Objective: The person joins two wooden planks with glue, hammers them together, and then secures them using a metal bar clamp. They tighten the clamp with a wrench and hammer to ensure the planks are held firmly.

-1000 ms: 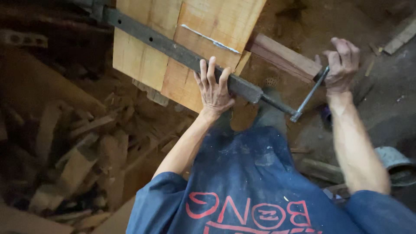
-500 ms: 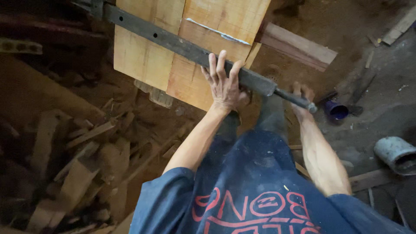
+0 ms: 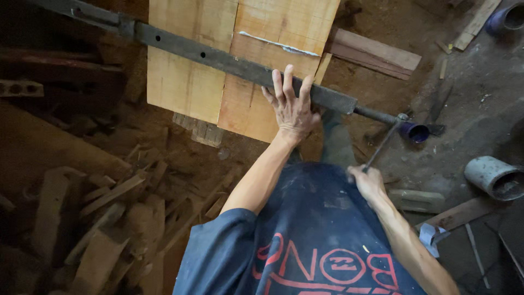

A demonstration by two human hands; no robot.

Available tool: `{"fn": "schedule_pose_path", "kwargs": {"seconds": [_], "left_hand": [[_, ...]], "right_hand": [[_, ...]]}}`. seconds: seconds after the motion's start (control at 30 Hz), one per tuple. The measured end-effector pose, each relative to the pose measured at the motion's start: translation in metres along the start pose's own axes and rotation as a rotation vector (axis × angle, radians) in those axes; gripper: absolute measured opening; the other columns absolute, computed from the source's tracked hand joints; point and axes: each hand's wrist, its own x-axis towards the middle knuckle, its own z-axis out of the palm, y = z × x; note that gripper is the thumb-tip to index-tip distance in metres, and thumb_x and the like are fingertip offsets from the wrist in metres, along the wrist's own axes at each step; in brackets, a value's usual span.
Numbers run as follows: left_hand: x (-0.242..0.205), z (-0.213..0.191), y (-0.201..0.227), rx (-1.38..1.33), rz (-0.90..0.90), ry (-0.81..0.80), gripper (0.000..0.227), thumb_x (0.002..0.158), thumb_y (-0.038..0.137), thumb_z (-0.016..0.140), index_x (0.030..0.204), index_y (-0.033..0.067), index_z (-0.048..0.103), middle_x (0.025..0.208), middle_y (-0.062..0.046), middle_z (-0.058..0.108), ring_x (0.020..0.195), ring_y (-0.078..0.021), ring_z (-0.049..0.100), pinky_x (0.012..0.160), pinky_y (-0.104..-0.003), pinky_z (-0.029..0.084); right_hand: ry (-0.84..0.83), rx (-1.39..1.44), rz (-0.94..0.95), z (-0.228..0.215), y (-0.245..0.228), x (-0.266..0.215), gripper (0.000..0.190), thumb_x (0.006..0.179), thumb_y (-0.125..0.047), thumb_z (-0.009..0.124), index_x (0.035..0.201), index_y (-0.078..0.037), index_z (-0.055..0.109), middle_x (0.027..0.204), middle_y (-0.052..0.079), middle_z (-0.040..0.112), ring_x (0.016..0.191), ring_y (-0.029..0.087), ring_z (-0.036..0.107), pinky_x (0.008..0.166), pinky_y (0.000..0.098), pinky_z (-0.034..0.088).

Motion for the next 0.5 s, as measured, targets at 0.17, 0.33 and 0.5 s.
{"fn": "schedule_pose_path", "kwargs": {"seconds": [0.17,0.33,0.5], "left_hand": [[0.002,0.002,-0.001,-0.008,0.013,0.002,0.102,0.059,0.029,0.091,0.147,0.0266,0.039,0.165,-0.016,0.018,0.157,-0.0463,0.009,0.125,-0.075,0.002],[-0.002,-0.001,-0.002,-0.023,-0.007,-0.055,0.102,0.053,0.034,0.089,0.143,0.0272,0.042,0.163,-0.017,0.022,0.156,-0.0463,0.012,0.125,-0.075,0.005],[0.002,-0.008,0.002,-0.001,0.02,0.017,0.096,0.066,0.04,0.088,0.15,0.0274,0.042,0.167,-0.016,0.02,0.158,-0.0451,0.011,0.126,-0.073,0.008]], "right_hand": [[-0.133,0.269,0.108,-0.046,-0.054,-0.084,0.032,0.09,-0.026,0.07,0.11,-0.001,0.068,0.072,0.013,0.067,0.058,0.019,0.058,0.052,0.0336,0.046],[-0.256,0.375,0.165,-0.099,-0.086,-0.11,0.05,0.099,-0.032,0.064,0.119,0.013,0.054,0.073,0.016,0.065,0.054,0.021,0.059,0.047,0.0329,0.047],[-0.276,0.225,-0.014,-0.084,-0.075,-0.091,0.039,0.091,-0.014,0.063,0.127,-0.001,0.054,0.075,0.014,0.067,0.058,0.02,0.063,0.052,0.0334,0.053]]}}
